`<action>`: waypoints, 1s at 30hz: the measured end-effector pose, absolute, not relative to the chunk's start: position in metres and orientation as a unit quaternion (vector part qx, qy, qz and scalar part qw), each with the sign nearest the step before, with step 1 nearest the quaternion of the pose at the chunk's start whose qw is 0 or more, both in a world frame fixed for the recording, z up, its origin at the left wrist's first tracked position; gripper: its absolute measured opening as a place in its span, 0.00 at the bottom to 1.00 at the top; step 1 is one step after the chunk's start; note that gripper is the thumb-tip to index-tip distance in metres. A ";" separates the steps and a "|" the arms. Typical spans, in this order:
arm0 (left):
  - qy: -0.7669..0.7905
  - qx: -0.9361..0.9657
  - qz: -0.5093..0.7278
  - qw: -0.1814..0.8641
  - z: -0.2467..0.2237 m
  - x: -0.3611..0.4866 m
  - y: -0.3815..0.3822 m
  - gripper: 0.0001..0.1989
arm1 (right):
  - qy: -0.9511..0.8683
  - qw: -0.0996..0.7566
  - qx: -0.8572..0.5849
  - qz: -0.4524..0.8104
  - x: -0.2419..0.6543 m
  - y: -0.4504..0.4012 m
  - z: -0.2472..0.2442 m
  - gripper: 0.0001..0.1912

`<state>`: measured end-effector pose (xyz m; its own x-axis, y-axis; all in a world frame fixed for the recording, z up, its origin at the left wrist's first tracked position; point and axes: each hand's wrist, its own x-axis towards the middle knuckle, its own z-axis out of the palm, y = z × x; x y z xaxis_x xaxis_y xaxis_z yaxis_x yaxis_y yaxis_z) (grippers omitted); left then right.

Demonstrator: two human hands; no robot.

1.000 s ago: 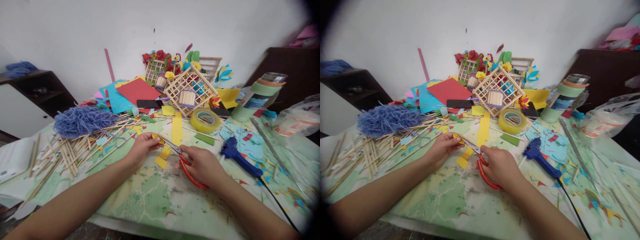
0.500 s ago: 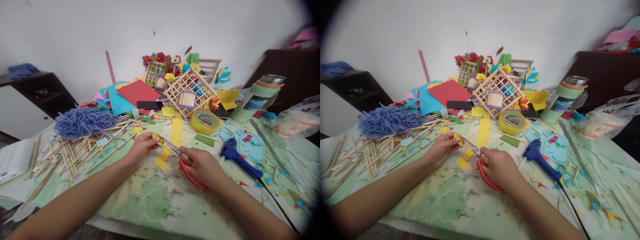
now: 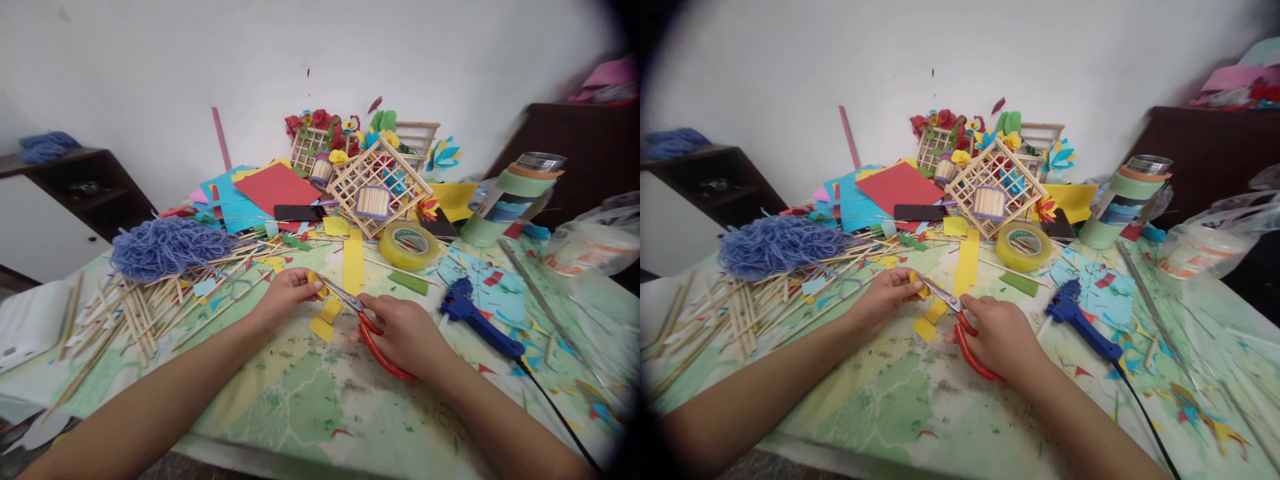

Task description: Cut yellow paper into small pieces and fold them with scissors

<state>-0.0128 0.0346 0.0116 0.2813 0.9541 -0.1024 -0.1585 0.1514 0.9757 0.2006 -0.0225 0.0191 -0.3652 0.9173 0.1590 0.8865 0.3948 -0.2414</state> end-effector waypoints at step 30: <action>0.384 0.573 0.287 0.664 0.002 -0.007 0.018 0.11 | -0.709 0.357 -0.533 0.292 0.197 -0.018 0.011 0.20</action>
